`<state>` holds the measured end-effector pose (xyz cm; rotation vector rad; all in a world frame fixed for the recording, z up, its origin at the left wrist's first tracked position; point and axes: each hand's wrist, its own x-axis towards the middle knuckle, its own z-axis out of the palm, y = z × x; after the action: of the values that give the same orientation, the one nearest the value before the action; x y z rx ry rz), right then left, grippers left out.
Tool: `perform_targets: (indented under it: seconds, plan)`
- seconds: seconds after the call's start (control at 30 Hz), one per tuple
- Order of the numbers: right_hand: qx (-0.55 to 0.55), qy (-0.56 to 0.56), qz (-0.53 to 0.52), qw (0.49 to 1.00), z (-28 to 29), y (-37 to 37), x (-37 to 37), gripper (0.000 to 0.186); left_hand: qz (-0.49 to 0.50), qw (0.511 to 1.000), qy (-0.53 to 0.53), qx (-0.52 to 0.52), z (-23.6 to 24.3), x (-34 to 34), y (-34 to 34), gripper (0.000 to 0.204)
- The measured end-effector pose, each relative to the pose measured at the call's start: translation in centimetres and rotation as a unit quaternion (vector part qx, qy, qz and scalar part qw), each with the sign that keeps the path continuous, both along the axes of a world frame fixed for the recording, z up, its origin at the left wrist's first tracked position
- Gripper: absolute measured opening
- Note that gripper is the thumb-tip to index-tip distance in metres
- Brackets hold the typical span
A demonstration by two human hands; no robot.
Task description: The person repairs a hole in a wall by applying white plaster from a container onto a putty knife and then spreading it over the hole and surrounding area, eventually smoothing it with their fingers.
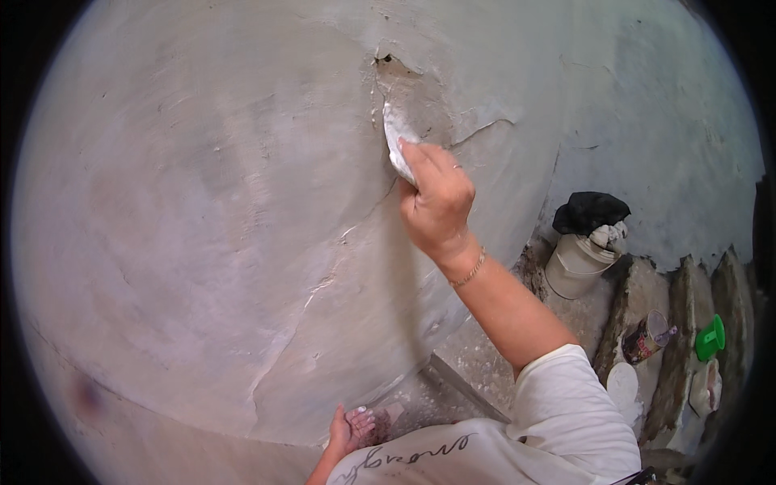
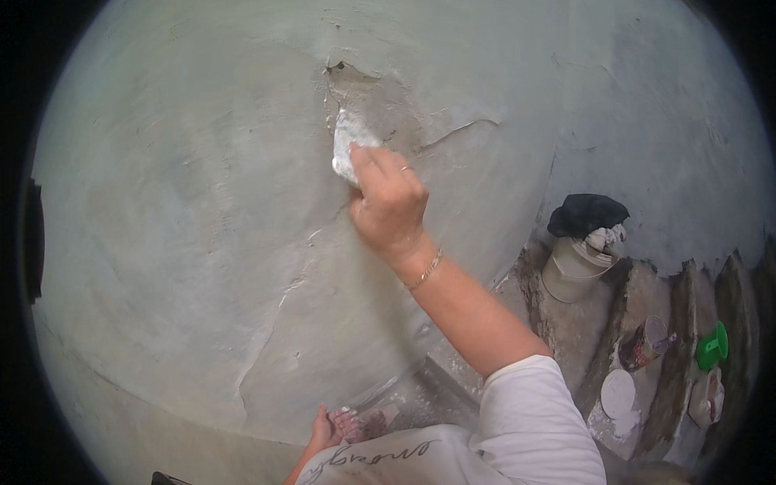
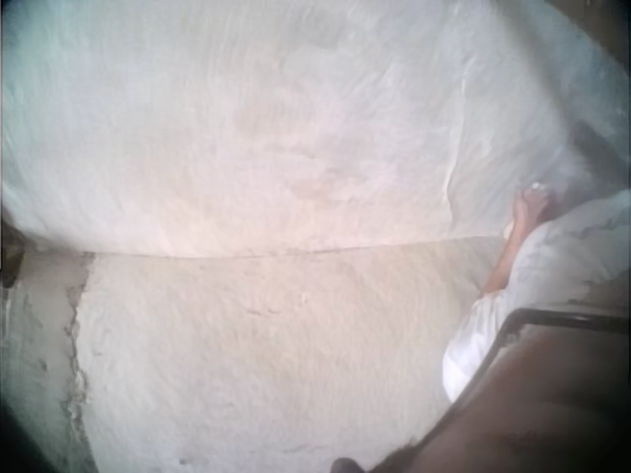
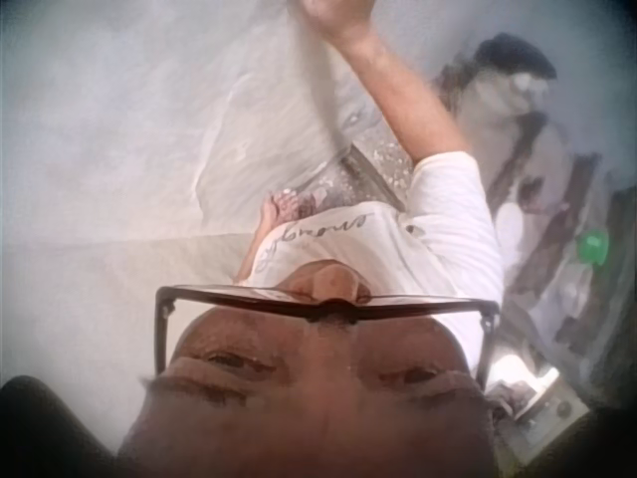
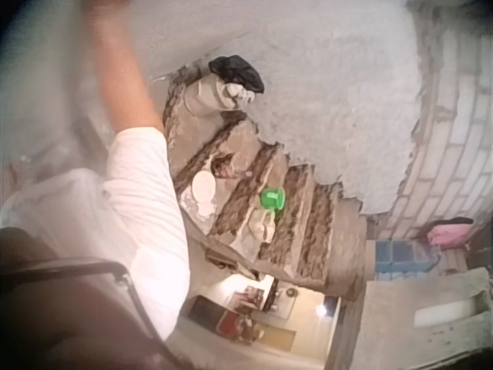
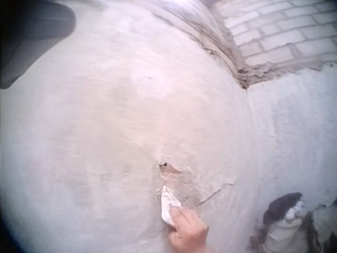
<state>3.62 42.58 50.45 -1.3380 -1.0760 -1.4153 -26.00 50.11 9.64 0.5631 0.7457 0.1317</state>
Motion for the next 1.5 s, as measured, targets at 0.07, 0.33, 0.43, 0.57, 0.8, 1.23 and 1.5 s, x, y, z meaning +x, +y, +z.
perform_targets:
  seconds: [0.07, 0.33, 0.43, 0.57, 0.8, 1.23, 1.5]
  plan:
    - [0.018, 0.070, 0.094, 0.993, 0.0, -1.2, -0.8, 0.020, 0.002, 1.000, 0.004, 0.005, 0.9, 0.7, -0.1, 0.065]
    - [0.013, 0.161, -0.048, 0.986, 1.4, -1.7, 0.0, 0.017, -0.002, 1.000, -0.016, -0.013, 0.1, 0.6, -0.2, 0.066]
    - [0.014, 0.105, 0.031, 0.994, 0.5, -0.2, -2.1, 0.020, -0.005, 1.000, 0.008, -0.007, 0.3, 0.7, -0.4, 0.066]
    - [0.045, 0.106, 0.132, 0.985, 3.0, -1.9, -2.8, 0.013, 0.010, 1.000, -0.002, 0.004, -0.1, 0.2, -0.3, 0.066]
    - [-0.010, 0.167, 0.286, 0.944, 3.9, -0.4, -0.9, 0.011, 0.037, 0.999, 0.020, 0.006, -0.2, -1.2, 0.3, 0.066]
    - [0.110, 0.228, 0.323, 0.912, 6.6, -4.0, 3.0, 0.016, 0.022, 1.000, 0.017, 0.013, 0.4, -1.2, 0.2, 0.068]
    - [0.083, -0.043, 0.075, 0.993, 3.7, 0.1, -3.0, 0.026, 0.017, 1.000, 0.016, 0.009, 1.0, -0.4, -0.3, 0.065]
